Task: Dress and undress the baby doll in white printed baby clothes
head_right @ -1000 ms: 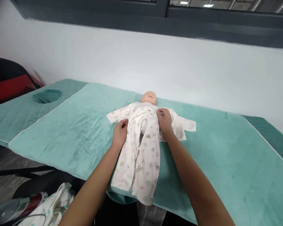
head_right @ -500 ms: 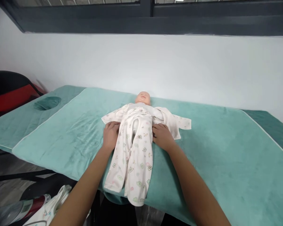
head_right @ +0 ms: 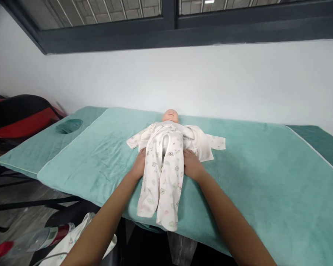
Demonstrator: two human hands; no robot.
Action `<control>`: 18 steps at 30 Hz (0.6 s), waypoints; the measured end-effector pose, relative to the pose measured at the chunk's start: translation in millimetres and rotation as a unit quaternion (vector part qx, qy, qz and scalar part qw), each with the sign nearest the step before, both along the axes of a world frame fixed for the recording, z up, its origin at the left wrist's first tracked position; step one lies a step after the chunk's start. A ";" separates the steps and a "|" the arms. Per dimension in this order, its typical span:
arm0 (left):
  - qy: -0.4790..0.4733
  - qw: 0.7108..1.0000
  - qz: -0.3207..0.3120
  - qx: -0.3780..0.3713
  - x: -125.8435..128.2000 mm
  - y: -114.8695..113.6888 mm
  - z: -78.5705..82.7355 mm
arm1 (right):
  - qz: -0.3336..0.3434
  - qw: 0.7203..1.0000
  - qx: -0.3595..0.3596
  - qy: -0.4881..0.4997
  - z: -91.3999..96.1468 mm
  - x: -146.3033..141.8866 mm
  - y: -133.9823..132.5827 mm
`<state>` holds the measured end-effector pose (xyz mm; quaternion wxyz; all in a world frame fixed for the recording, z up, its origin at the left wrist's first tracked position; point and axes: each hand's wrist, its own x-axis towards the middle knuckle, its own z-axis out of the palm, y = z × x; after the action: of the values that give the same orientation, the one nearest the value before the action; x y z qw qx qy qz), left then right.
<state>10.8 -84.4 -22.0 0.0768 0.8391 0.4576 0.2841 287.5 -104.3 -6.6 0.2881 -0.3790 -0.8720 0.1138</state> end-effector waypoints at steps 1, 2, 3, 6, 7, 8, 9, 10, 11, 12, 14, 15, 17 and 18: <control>0.007 1.000 0.003 -0.005 1.2 -0.8 0.8 | 0.026 0.999 -0.027 0.035 -0.5 1.6 -3.4; 0.012 1.000 0.009 -0.008 2.4 -1.0 1.2 | 0.044 0.995 -0.054 0.065 -1.1 2.8 -7.2; 0.013 1.000 0.019 -0.010 3.4 -0.8 1.3 | 0.056 0.992 -0.079 0.085 -1.5 3.4 -10.9; 0.002 0.998 0.053 -0.017 5.6 0.9 0.7 | 0.063 0.990 -0.096 0.086 -2.9 2.1 -17.7; -0.004 0.998 0.061 -0.021 6.1 1.3 0.6 | 0.061 0.991 -0.085 0.081 -3.5 1.3 -18.0; -0.008 0.998 0.066 -0.024 6.5 1.5 0.6 | 0.059 0.993 -0.071 0.077 -4.2 0.7 -17.5; -0.012 0.997 0.066 -0.026 6.9 1.5 0.7 | 0.054 0.994 -0.056 0.080 -5.1 0.2 -16.6; -0.013 0.997 0.064 -0.028 7.3 1.6 1.0 | 0.048 0.994 -0.039 0.086 -6.1 0.1 -15.5; -0.014 0.998 0.062 -0.031 7.8 1.7 1.3 | 0.043 0.994 -0.024 0.095 -7.2 0.1 -14.6; -0.013 0.997 0.062 -0.033 8.3 2.0 1.6 | 0.037 0.994 -0.013 0.104 -8.2 0.3 -13.9; -0.012 0.997 0.069 -0.038 9.6 3.3 1.8 | 0.027 0.994 -0.001 0.108 -10.0 0.5 -13.4; -0.013 0.996 0.076 -0.039 10.3 4.1 1.8 | 0.025 0.995 -0.005 0.100 -10.7 0.5 -13.4; -0.017 0.995 0.092 -0.038 11.7 5.6 1.7 | 0.029 0.997 -0.020 0.075 -11.8 0.4 -13.6; -0.020 0.994 0.100 -0.037 12.5 6.1 1.9 | 0.032 0.997 -0.027 0.067 -12.4 0.6 -13.8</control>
<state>23.3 -78.3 -20.1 0.0881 0.7801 0.5475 0.2895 288.1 -118.1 -19.0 0.3321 -0.3500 -0.8589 0.1717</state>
